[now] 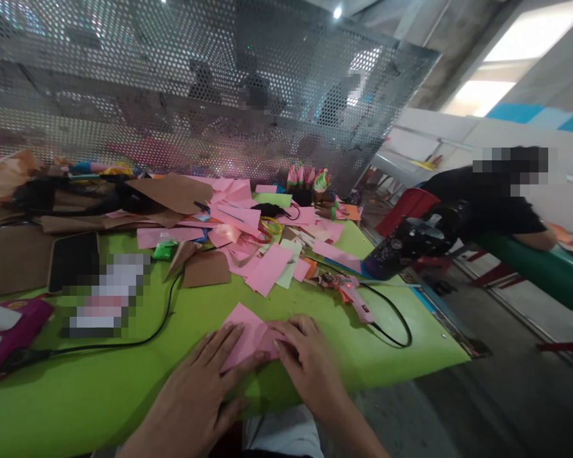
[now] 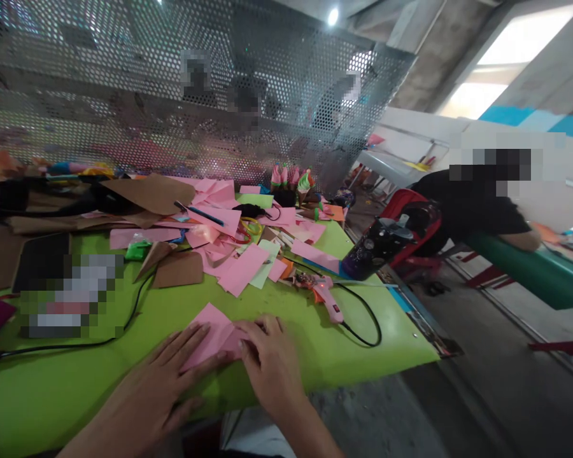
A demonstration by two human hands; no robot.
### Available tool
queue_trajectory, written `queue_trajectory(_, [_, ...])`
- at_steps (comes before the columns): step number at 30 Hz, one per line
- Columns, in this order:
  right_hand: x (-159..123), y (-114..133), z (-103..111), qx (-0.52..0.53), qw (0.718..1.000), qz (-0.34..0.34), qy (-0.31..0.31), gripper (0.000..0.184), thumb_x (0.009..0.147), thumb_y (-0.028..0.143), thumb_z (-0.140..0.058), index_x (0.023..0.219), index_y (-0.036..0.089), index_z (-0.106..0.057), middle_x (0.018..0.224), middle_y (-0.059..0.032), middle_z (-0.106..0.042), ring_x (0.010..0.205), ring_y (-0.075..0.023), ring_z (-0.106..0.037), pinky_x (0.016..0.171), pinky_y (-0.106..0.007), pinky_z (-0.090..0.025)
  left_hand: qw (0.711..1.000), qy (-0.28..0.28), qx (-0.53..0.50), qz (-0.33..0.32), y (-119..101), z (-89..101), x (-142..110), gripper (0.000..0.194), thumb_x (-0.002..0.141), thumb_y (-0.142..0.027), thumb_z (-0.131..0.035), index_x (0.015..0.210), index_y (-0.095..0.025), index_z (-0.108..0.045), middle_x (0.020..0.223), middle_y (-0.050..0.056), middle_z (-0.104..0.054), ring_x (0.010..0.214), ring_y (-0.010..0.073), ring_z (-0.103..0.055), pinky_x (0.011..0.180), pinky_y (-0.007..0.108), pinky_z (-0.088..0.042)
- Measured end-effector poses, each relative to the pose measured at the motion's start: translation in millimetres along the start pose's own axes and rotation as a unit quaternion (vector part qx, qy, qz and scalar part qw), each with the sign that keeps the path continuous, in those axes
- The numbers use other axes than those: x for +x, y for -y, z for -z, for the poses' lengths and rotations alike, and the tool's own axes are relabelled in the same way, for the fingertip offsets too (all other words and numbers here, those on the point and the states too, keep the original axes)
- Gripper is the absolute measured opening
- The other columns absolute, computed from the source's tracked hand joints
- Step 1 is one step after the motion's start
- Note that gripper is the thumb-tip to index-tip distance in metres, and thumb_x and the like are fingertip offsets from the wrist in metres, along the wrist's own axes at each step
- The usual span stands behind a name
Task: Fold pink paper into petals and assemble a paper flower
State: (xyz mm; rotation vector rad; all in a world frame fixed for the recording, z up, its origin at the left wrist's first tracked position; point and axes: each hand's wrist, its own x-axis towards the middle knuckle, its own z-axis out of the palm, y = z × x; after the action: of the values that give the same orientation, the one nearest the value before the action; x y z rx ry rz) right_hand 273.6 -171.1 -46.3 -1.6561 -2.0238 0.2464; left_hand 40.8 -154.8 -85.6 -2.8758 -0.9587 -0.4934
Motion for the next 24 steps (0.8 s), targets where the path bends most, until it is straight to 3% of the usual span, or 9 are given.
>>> queue_trajectory(4, [-16,9,1,-0.053,0.994,0.079,-0.057,0.042,0.093,0.015,-0.049,0.132,0.027,-0.055,0.120,-0.0075,-0.064,0.109,-0.0244,-0.057,0.089,-0.040,-0.044,0.999,-0.028,0.010,-0.013,0,-1.3,-1,0.066,0.092,-0.052,-0.049,0.150,-0.031,-0.027,0.159,0.009,-0.026,0.142,0.0295,-0.031,0.108,0.044,-0.037])
queue_trajectory(7, [-35,16,-7,-0.095,0.974,0.205,-0.004,0.050,0.092,0.018,-0.050,0.141,0.023,-0.046,0.134,-0.0043,-0.060,0.120,-0.0226,-0.054,0.102,-0.040,-0.038,0.999,-0.037,0.001,-0.016,0,-5.1,-2,0.065,0.091,-0.052,-0.049,0.149,-0.028,-0.031,0.159,0.010,-0.027,0.141,0.0296,-0.033,0.108,0.044,-0.036])
queue_trajectory(9, [-47,15,-13,-0.125,0.963,0.238,0.016,0.053,0.091,0.020,-0.050,0.144,0.020,-0.042,0.142,-0.0031,-0.054,0.127,-0.0223,-0.049,0.109,-0.040,-0.032,0.999,-0.040,0.005,-0.020,0,-6.6,-2,0.065,0.091,-0.054,-0.047,0.149,-0.027,-0.033,0.158,0.010,-0.029,0.140,0.0297,-0.035,0.107,0.044,-0.037])
queue_trajectory(13, [-63,2,-12,-0.180,0.962,0.201,0.024,0.054,0.093,0.021,-0.049,0.146,0.018,-0.039,0.147,-0.0032,-0.048,0.133,-0.0213,-0.045,0.114,-0.041,-0.025,0.997,-0.050,0.047,-0.027,3,-3.4,-3,0.067,0.090,-0.058,-0.045,0.150,-0.030,-0.030,0.156,0.010,-0.034,0.137,0.0298,-0.041,0.104,0.044,-0.037])
queue_trajectory(19, [-70,-13,5,-0.193,0.972,0.134,-0.010,0.050,0.094,0.019,-0.051,0.143,0.023,-0.043,0.139,-0.0029,-0.056,0.127,-0.0207,-0.053,0.109,-0.039,-0.031,0.995,-0.050,0.084,-0.031,15,9.3,-22,0.064,0.091,-0.055,-0.043,0.148,-0.028,-0.035,0.151,0.004,-0.044,0.134,0.0243,-0.044,0.106,0.039,-0.032])
queue_trajectory(24, [-66,-15,9,-0.175,0.976,0.127,-0.013,0.048,0.093,0.017,-0.051,0.140,0.025,-0.046,0.134,-0.0031,-0.061,0.122,-0.0223,-0.057,0.104,-0.042,-0.033,0.990,-0.067,0.123,-0.025,23,20.8,-47,0.059,0.090,-0.049,-0.044,0.143,-0.023,-0.045,0.143,0.002,-0.053,0.129,0.0213,-0.050,0.108,0.036,-0.028])
